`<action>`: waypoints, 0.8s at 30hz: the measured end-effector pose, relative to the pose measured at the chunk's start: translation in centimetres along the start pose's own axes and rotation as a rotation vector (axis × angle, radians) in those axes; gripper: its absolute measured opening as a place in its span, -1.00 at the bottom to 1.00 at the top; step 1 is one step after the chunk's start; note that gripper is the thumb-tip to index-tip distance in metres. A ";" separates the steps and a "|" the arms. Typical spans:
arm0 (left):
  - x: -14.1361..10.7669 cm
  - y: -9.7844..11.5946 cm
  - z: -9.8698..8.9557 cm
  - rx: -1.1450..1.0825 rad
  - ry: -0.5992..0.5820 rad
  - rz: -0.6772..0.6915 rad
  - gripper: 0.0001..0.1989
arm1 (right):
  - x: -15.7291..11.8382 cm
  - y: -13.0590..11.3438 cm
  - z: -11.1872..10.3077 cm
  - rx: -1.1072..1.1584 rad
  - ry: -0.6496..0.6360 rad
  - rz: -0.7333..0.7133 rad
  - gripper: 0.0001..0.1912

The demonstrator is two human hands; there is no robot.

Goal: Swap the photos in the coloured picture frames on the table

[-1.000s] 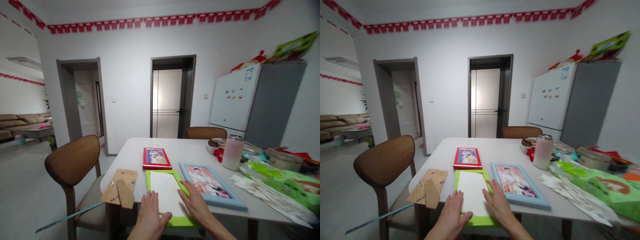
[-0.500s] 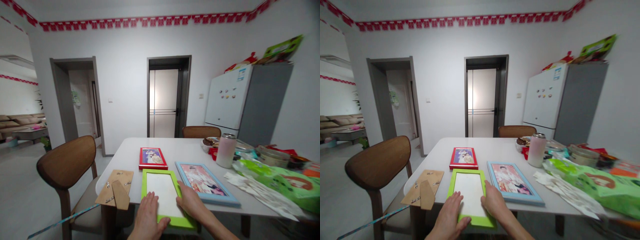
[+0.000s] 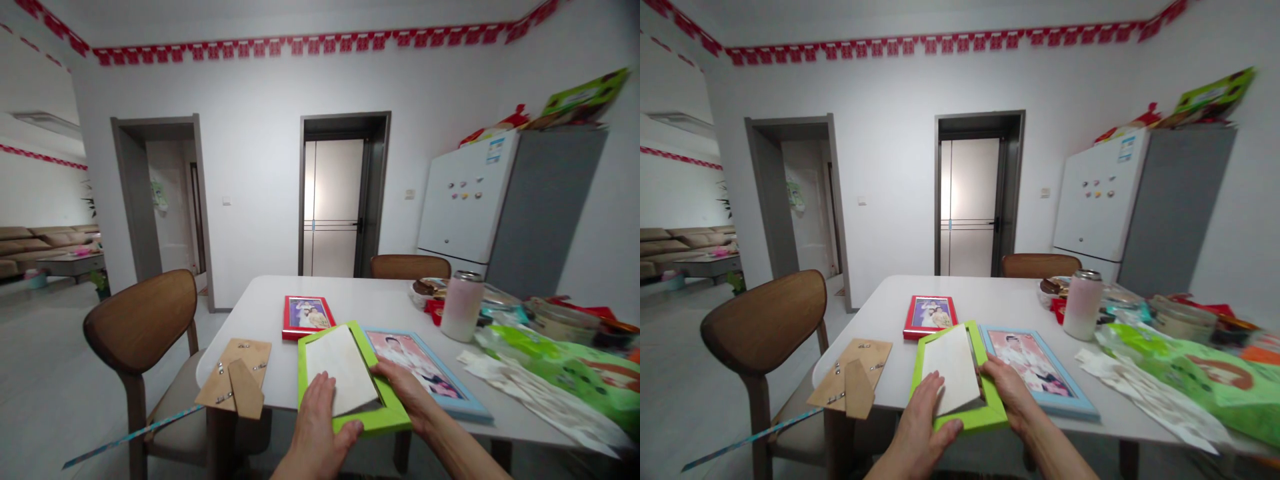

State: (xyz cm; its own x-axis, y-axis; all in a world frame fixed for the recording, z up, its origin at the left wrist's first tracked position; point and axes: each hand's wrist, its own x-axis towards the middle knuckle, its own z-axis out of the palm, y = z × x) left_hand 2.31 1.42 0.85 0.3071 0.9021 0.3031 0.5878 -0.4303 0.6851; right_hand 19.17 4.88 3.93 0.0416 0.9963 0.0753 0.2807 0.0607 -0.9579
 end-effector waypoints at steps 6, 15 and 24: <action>1.0 2.3 -1.5 0.080 0.138 0.235 -0.54 | -0.3 -2.3 0.9 0.338 -0.074 0.105 -0.60; -0.4 -4.3 -5.5 -0.546 0.566 -0.260 -0.42 | 0.6 2.0 -0.2 -0.462 0.060 0.048 -0.41; -3.2 -8.8 -5.4 -0.369 0.340 -0.412 -0.45 | 0.4 3.7 0.4 -1.020 0.039 -0.133 -0.60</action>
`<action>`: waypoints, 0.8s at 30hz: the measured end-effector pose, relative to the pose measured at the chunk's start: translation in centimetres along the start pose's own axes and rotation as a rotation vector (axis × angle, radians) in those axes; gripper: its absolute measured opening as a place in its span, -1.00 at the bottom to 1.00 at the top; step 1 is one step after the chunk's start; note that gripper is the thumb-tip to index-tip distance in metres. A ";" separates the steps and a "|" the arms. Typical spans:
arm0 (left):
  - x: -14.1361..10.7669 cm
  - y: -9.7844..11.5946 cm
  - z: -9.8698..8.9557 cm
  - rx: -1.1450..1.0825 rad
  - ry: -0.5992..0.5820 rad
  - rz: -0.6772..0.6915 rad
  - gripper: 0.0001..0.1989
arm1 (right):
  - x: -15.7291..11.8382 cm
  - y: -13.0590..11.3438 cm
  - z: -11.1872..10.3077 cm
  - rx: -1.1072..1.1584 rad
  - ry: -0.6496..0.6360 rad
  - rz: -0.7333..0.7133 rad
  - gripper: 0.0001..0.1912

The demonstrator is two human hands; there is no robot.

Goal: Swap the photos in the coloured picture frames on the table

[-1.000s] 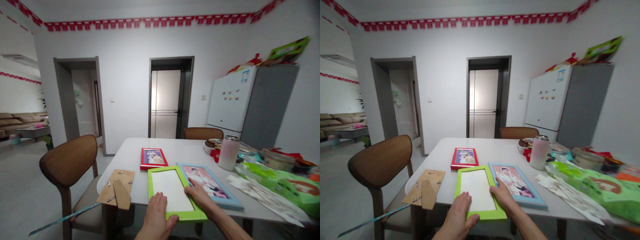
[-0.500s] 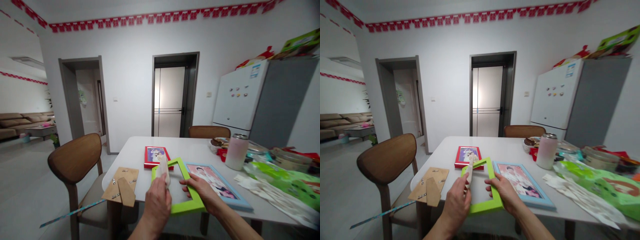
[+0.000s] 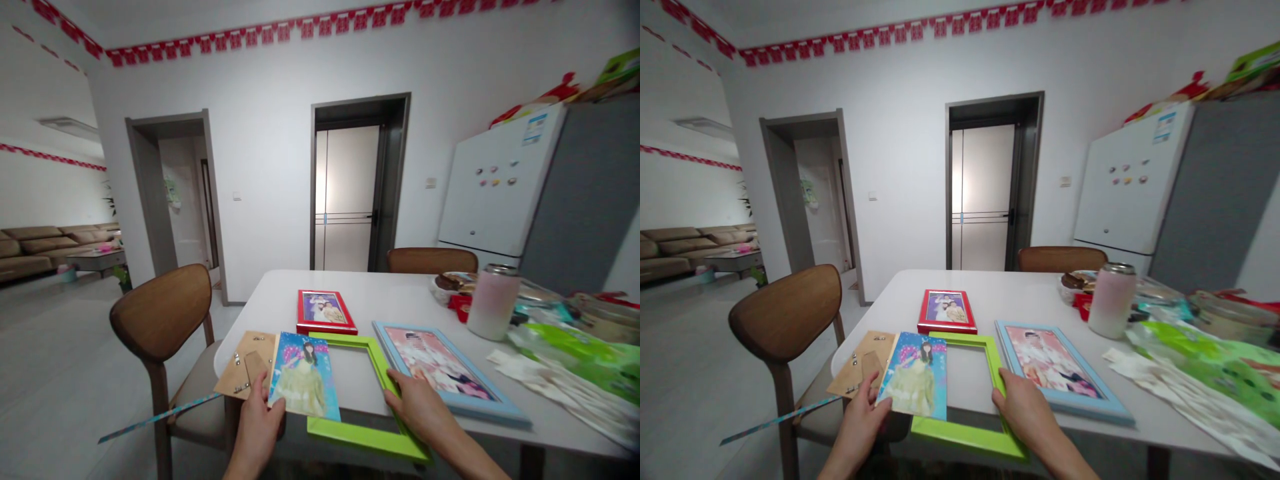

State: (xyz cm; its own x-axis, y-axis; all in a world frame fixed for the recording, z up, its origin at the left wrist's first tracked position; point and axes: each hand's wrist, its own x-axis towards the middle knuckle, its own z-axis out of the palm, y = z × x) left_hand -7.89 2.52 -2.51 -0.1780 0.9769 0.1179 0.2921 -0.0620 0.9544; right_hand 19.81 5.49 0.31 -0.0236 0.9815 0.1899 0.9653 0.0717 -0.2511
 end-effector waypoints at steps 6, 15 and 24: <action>-0.6 2.8 -1.1 0.515 0.009 0.098 -0.53 | -0.2 0.0 0.2 -0.007 -0.021 -0.020 -0.69; -1.6 2.8 -0.1 0.810 -0.076 0.347 -0.53 | -0.7 -1.3 -0.7 -0.021 0.086 -0.010 -0.65; 0.0 1.0 2.7 0.890 -0.299 0.513 -0.47 | -0.2 -3.9 0.8 0.258 0.027 -0.125 -0.62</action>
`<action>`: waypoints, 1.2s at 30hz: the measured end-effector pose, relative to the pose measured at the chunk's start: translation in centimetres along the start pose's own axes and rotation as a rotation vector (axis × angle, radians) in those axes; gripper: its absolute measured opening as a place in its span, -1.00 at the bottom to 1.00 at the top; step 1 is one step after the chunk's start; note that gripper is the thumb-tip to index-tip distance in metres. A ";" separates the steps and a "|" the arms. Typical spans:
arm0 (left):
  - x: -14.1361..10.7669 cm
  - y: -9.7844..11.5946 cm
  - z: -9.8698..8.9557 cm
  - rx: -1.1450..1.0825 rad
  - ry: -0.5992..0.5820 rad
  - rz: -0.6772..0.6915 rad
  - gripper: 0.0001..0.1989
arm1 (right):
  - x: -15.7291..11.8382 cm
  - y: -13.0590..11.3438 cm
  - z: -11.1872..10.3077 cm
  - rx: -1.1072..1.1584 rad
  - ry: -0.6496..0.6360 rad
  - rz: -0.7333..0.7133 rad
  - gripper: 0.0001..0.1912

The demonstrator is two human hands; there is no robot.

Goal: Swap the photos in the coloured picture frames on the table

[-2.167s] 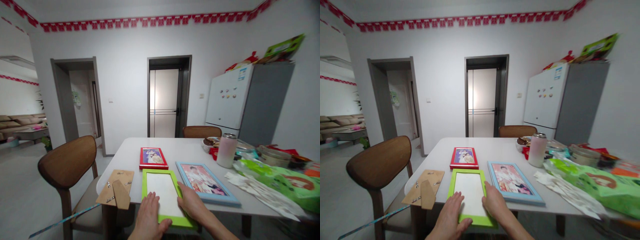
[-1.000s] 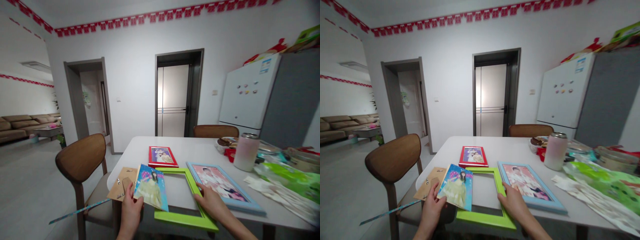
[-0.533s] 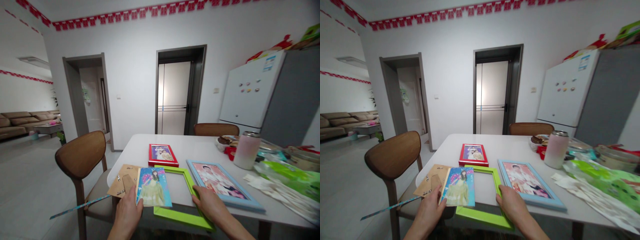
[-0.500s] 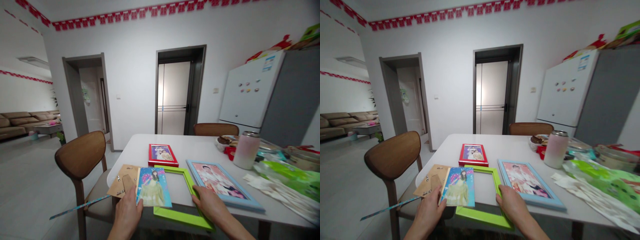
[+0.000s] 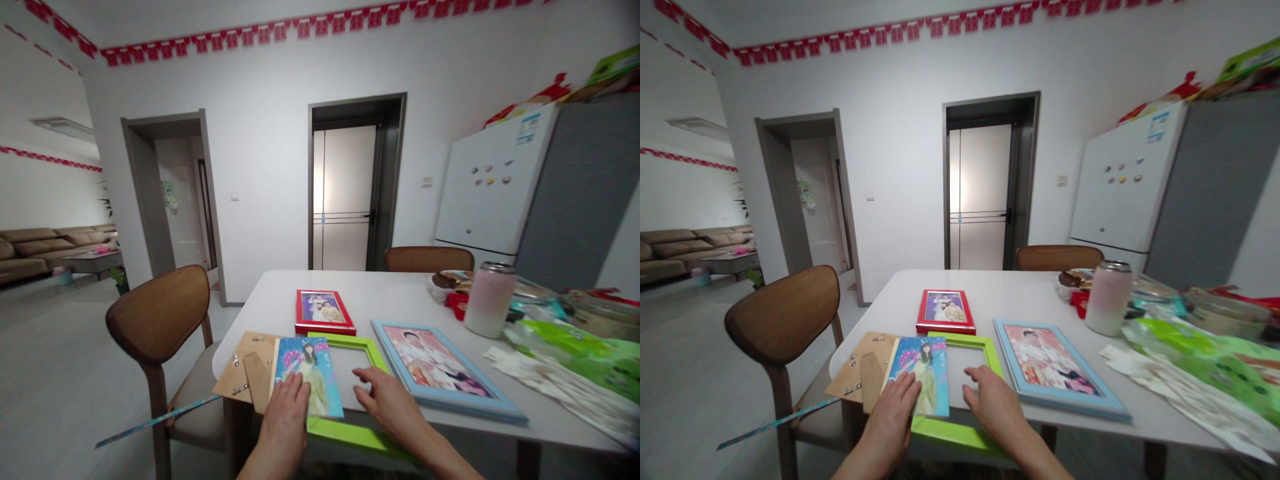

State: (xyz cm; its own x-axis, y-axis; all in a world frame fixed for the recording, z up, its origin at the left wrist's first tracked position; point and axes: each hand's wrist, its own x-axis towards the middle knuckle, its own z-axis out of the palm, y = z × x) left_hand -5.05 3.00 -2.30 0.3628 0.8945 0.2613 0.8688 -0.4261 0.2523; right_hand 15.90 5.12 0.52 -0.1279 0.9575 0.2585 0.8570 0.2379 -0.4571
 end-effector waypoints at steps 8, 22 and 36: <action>0.9 -0.3 -2.3 -0.115 0.282 0.024 -0.54 | 0.2 -1.5 0.0 0.351 0.032 -0.009 -0.62; 2.4 5.9 -1.3 -1.649 0.489 -0.293 -0.52 | 1.4 -2.7 0.2 1.570 0.166 0.419 -0.77; 0.3 4.3 0.7 -0.613 0.128 -0.178 -0.49 | 3.1 1.6 -1.9 1.110 -0.175 0.450 -0.53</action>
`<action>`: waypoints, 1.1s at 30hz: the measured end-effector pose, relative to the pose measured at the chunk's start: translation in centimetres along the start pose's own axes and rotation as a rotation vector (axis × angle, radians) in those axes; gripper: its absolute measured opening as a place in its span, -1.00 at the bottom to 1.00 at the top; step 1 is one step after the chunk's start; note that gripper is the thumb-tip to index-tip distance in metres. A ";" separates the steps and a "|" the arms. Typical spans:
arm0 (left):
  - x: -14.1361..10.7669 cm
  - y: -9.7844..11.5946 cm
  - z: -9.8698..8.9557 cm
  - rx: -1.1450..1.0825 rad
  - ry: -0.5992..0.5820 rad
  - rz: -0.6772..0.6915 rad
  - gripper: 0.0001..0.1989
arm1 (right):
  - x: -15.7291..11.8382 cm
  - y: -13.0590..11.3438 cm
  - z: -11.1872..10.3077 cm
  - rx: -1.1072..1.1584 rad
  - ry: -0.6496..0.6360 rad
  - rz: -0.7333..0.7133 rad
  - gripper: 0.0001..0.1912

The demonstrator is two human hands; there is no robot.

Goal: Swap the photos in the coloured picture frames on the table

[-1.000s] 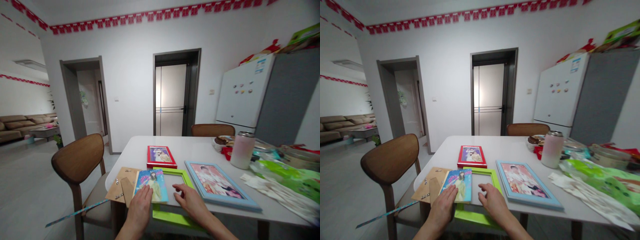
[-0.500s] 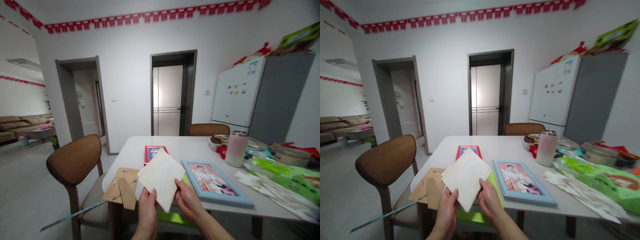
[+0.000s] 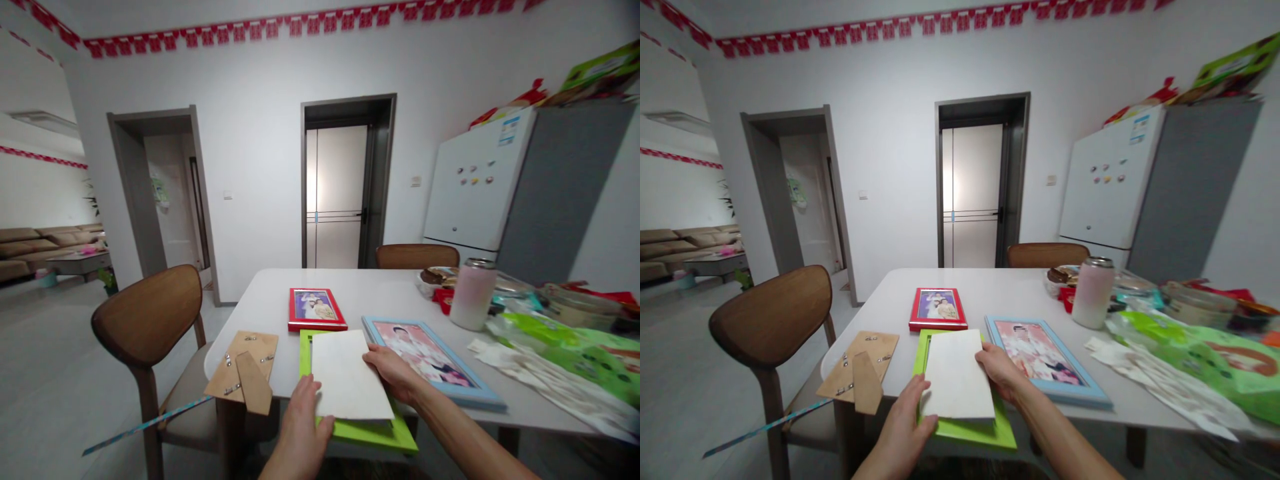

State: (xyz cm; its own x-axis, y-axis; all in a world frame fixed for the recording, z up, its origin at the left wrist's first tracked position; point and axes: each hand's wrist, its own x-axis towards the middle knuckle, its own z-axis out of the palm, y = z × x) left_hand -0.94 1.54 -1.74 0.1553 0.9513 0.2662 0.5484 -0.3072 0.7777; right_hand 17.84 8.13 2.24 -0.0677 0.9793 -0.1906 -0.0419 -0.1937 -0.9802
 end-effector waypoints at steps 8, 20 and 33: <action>-0.2 0.3 -0.5 0.077 -0.060 0.042 -0.49 | 1.0 0.3 0.6 -0.727 0.178 -0.166 -0.65; -0.1 3.3 -0.9 0.341 -0.198 0.077 -0.57 | 0.7 0.6 0.2 -1.258 0.370 -0.241 -0.64; -0.9 -3.2 -7.9 0.443 0.086 0.163 -0.38 | -1.3 1.0 4.1 -1.116 0.211 -0.511 -0.61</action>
State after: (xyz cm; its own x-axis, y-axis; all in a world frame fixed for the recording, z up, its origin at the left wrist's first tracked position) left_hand -9.34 1.49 0.04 0.2101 0.8806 0.4248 0.8232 -0.3937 0.4091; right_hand 13.79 6.45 1.75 -0.1276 0.9380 0.3224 0.8600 0.2666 -0.4352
